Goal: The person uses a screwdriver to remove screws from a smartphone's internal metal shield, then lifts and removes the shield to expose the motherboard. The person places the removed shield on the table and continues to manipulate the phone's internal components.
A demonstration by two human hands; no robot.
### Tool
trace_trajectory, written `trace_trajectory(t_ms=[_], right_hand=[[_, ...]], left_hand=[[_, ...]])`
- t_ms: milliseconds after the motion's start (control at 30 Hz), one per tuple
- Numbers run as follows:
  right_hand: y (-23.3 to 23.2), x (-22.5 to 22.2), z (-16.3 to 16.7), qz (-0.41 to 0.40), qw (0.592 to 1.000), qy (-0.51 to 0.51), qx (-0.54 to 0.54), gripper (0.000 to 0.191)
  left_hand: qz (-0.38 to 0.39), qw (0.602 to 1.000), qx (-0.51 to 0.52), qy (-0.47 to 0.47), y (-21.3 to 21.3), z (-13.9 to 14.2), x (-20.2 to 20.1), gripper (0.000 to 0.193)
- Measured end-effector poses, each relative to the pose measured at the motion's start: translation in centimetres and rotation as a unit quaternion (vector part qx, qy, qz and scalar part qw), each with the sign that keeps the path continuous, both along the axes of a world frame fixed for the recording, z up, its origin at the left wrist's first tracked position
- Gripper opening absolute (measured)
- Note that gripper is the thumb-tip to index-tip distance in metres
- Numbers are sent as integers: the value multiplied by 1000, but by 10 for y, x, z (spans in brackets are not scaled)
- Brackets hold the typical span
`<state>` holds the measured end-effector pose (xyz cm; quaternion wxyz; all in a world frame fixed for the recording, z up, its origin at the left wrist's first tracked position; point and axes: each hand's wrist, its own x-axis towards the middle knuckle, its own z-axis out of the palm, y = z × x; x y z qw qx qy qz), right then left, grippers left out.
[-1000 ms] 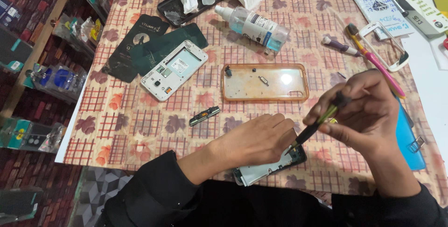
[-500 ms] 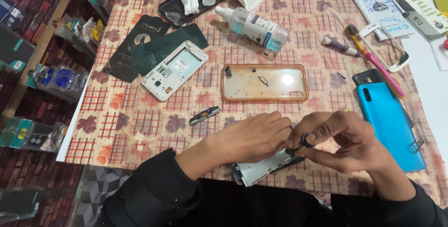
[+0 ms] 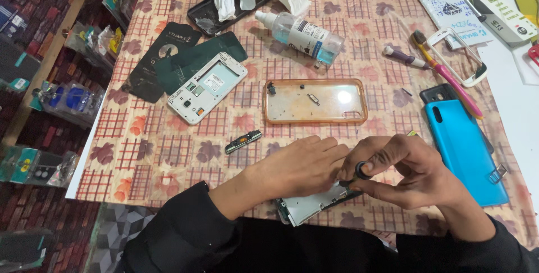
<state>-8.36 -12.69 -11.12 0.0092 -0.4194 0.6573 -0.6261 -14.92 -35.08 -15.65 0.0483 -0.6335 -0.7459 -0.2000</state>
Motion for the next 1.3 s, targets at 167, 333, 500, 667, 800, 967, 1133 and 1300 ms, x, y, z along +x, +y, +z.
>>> trace_trajectory(t_ms=[167,333,500,667,800,967,1133,1300], right_hand=[[0,-1,0,-11,1000,13,9,50],[-1,0,0,-15,1000,7,7,48],[-1,0,2,-37,999,19,29,48],[-3,1,1,-40,998,30,31,47],[-2,0,-2,-66,995,55,49,47],[-1,1,-4,-81,992,73,58,47],[-2,2,-3,-79,994,57,50,48],[-2,1,-1,-80,993,64,52,49]], left_hand=[[-9,999,22,27,-1,-4,-2,19],[25,997,3,72,0,-2,1,20],[-12,999,-3,50,-2,-1,1,26],[-26,999,30,4,-2,-2,1,31],[-33,996,39,-66,-6,2,-3,38],[-28,998,36,-54,-10,6,-8,28],[-24,999,36,-33,-8,5,-4,19],[-15,999,23,21,-1,1,0,27]])
